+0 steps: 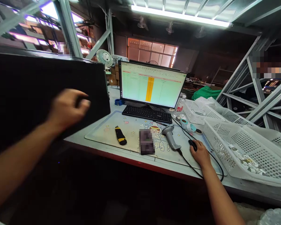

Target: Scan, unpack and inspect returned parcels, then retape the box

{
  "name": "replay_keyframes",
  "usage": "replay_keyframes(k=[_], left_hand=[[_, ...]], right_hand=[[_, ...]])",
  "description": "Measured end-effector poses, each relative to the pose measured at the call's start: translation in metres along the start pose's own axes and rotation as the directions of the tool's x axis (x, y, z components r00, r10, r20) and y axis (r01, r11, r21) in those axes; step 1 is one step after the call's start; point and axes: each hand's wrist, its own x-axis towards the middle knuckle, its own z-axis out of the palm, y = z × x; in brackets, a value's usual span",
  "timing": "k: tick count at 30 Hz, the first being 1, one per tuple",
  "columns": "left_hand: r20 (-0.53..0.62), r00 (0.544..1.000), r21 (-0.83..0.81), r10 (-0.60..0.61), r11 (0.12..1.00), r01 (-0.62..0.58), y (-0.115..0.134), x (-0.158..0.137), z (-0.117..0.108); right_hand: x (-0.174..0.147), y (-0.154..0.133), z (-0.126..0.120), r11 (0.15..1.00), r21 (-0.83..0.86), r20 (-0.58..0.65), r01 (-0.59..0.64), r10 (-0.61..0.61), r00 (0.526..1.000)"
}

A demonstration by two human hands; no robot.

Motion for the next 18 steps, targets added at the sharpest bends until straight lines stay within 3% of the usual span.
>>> replay_keyframes(k=[2,4,6,8,12,18], left_hand=[[0.125,0.99,0.114,0.068,0.99,-0.083,0.019,0.018,0.065],[0.28,0.952,0.104,0.122,0.982,-0.156,0.042,0.042,0.142],[0.37,0.917,0.11,0.15,0.973,-0.204,0.065,0.067,0.211],[0.42,0.89,0.111,0.179,0.963,-0.246,0.084,0.091,0.263],[0.471,0.856,0.107,0.212,0.95,-0.294,0.103,0.129,0.322],[0.561,0.806,0.112,0.187,0.948,-0.298,0.098,0.156,0.36]], right_hand=[[-0.001,-0.001,-0.001,1.0,-0.002,-0.007,0.006,-0.006,1.0],[-0.001,-0.002,-0.001,1.0,-0.002,-0.009,0.009,-0.009,1.0],[-0.002,-0.001,0.0,1.0,0.001,-0.01,0.013,-0.013,1.0],[-0.002,0.0,0.001,1.0,0.002,-0.015,0.014,-0.014,1.0],[-0.004,0.0,0.002,1.0,-0.015,-0.016,-0.007,0.006,1.0],[-0.006,-0.001,0.002,0.999,-0.033,0.003,-0.019,0.019,1.0]])
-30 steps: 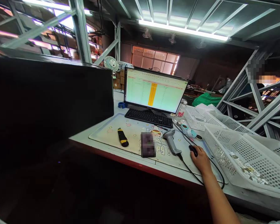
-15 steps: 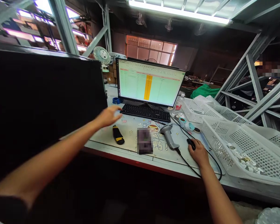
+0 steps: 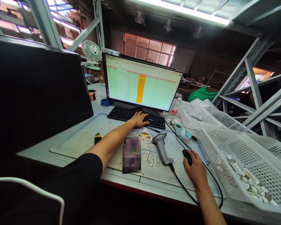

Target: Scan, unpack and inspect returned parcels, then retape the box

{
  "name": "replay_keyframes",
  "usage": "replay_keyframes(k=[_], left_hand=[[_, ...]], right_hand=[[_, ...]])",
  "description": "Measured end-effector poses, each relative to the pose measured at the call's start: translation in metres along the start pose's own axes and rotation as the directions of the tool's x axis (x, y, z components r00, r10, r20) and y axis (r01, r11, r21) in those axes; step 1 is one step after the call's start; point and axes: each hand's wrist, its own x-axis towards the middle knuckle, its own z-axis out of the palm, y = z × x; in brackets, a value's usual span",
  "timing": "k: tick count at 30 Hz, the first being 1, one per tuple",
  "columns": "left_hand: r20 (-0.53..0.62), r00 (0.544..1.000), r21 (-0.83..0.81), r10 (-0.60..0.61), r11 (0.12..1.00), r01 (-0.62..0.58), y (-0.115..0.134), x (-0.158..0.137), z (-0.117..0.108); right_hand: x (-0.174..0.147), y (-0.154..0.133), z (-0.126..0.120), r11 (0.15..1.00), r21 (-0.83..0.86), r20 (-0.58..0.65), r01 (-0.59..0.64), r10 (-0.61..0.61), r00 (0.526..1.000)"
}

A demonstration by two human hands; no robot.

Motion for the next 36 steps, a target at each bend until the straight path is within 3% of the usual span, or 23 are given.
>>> replay_keyframes(k=[6,10,14,19,24,28,32,36], left_hand=[[0.017,1.0,-0.013,0.005,1.0,-0.004,0.002,0.01,-0.004],[-0.007,1.0,-0.05,0.022,0.998,-0.022,-0.005,-0.005,-0.014],[-0.114,0.993,-0.066,0.033,0.997,-0.041,-0.034,-0.041,-0.026],[-0.273,0.962,-0.092,-0.023,0.996,-0.002,-0.096,-0.111,-0.052],[-0.374,0.897,-0.192,-0.236,0.966,0.174,-0.159,-0.199,-0.069],[-0.421,0.794,-0.292,-0.438,0.894,0.339,-0.188,-0.255,-0.062],[-0.428,0.7,-0.391,-0.572,0.815,0.427,-0.195,-0.278,-0.051],[-0.407,0.69,-0.438,-0.598,0.791,0.427,-0.194,-0.28,-0.049]], right_hand=[[-0.001,0.007,0.005,1.0,-0.013,0.013,-0.021,0.021,1.0],[0.0,0.011,0.006,0.999,-0.023,0.02,-0.031,0.031,0.999],[0.001,0.014,0.008,1.0,-0.002,0.016,-0.011,0.011,1.0],[0.002,0.019,0.013,1.0,0.019,0.009,0.002,-0.002,1.0],[0.003,0.027,0.019,0.999,0.023,0.008,0.022,-0.022,1.0],[0.005,0.032,0.022,0.999,0.042,-0.01,0.032,-0.031,0.999],[0.005,0.033,0.02,0.998,0.048,-0.011,0.028,-0.028,1.0],[0.006,0.028,0.015,0.997,0.069,-0.017,0.018,-0.017,1.0]])
